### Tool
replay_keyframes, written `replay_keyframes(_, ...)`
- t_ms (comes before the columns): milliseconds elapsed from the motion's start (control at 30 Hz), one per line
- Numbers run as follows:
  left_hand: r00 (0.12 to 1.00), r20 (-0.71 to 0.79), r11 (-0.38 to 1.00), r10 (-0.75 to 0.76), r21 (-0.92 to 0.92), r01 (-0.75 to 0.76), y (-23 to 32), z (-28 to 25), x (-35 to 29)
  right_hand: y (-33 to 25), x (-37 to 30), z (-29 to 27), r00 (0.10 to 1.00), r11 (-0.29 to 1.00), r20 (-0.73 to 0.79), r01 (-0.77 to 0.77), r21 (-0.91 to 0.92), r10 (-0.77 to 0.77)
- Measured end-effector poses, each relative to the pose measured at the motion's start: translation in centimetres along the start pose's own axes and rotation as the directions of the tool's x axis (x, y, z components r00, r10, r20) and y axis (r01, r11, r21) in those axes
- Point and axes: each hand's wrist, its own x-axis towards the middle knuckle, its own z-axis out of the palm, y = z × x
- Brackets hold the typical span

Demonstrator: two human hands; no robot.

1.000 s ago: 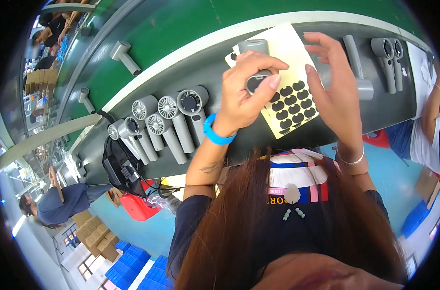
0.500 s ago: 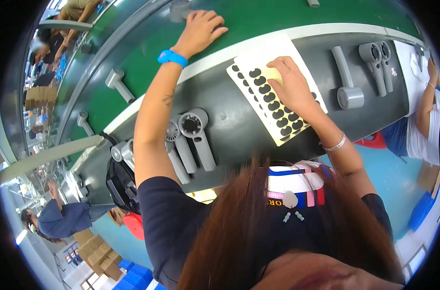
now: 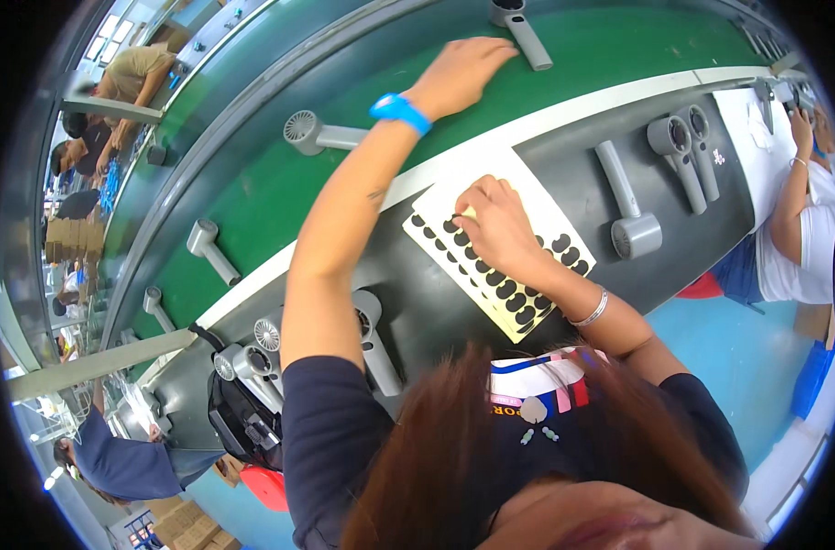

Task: Assembling electronic components by manually attaching small circular pieces to metal parts.

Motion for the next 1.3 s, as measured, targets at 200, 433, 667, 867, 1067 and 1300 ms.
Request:
replay_keyframes(200, 0.960, 0.280, 0.954, 0.026, 0.278, -0.107, -1.0, 5.6, 5.4, 0.7, -0.2, 0.5, 0.998, 0.998, 0.007, 0.060, 0.010, -0.060)
replay_keyframes(433, 0.928, -0.372, 0.988, 0.037, -0.124, -0.089, 1.5, -7.8, 3.0, 0.2, -0.7, 0.0, 0.996, 0.984, -0.003, 0.085, 0.159, -0.086)
replay_keyframes(667, 0.658, -0.311, 0.496, -0.685, -0.862, 0.108, 10.0, -16.0, -5.4, 1.5, -0.1, -0.3, 0.985, 0.816, 0.058, -0.165, 0.554, 0.160)
replay_keyframes(867, 0.639, -0.180, 0.419, -0.748, -0.874, 0.245, 20.9, -13.0, -8.3, -0.5, 0.4, -6.4, 0.967, 0.679, -0.180, 0.011, 0.734, 0.178)
replay_keyframes(1067, 0.637, -0.210, 0.507, -0.742, -0.797, 0.327, 25.0, -8.3, -11.6, -7.1, -3.5, -10.3, 0.992, 0.619, -0.113, 0.058, 0.783, 0.051)
replay_keyframes(1300, 0.724, -0.245, 0.632, -0.645, -0.703, 0.325, 26.3, -7.0, -11.4, -8.4, -5.0, -10.9, 0.995, 0.667, 0.025, -0.086, 0.740, 0.100)
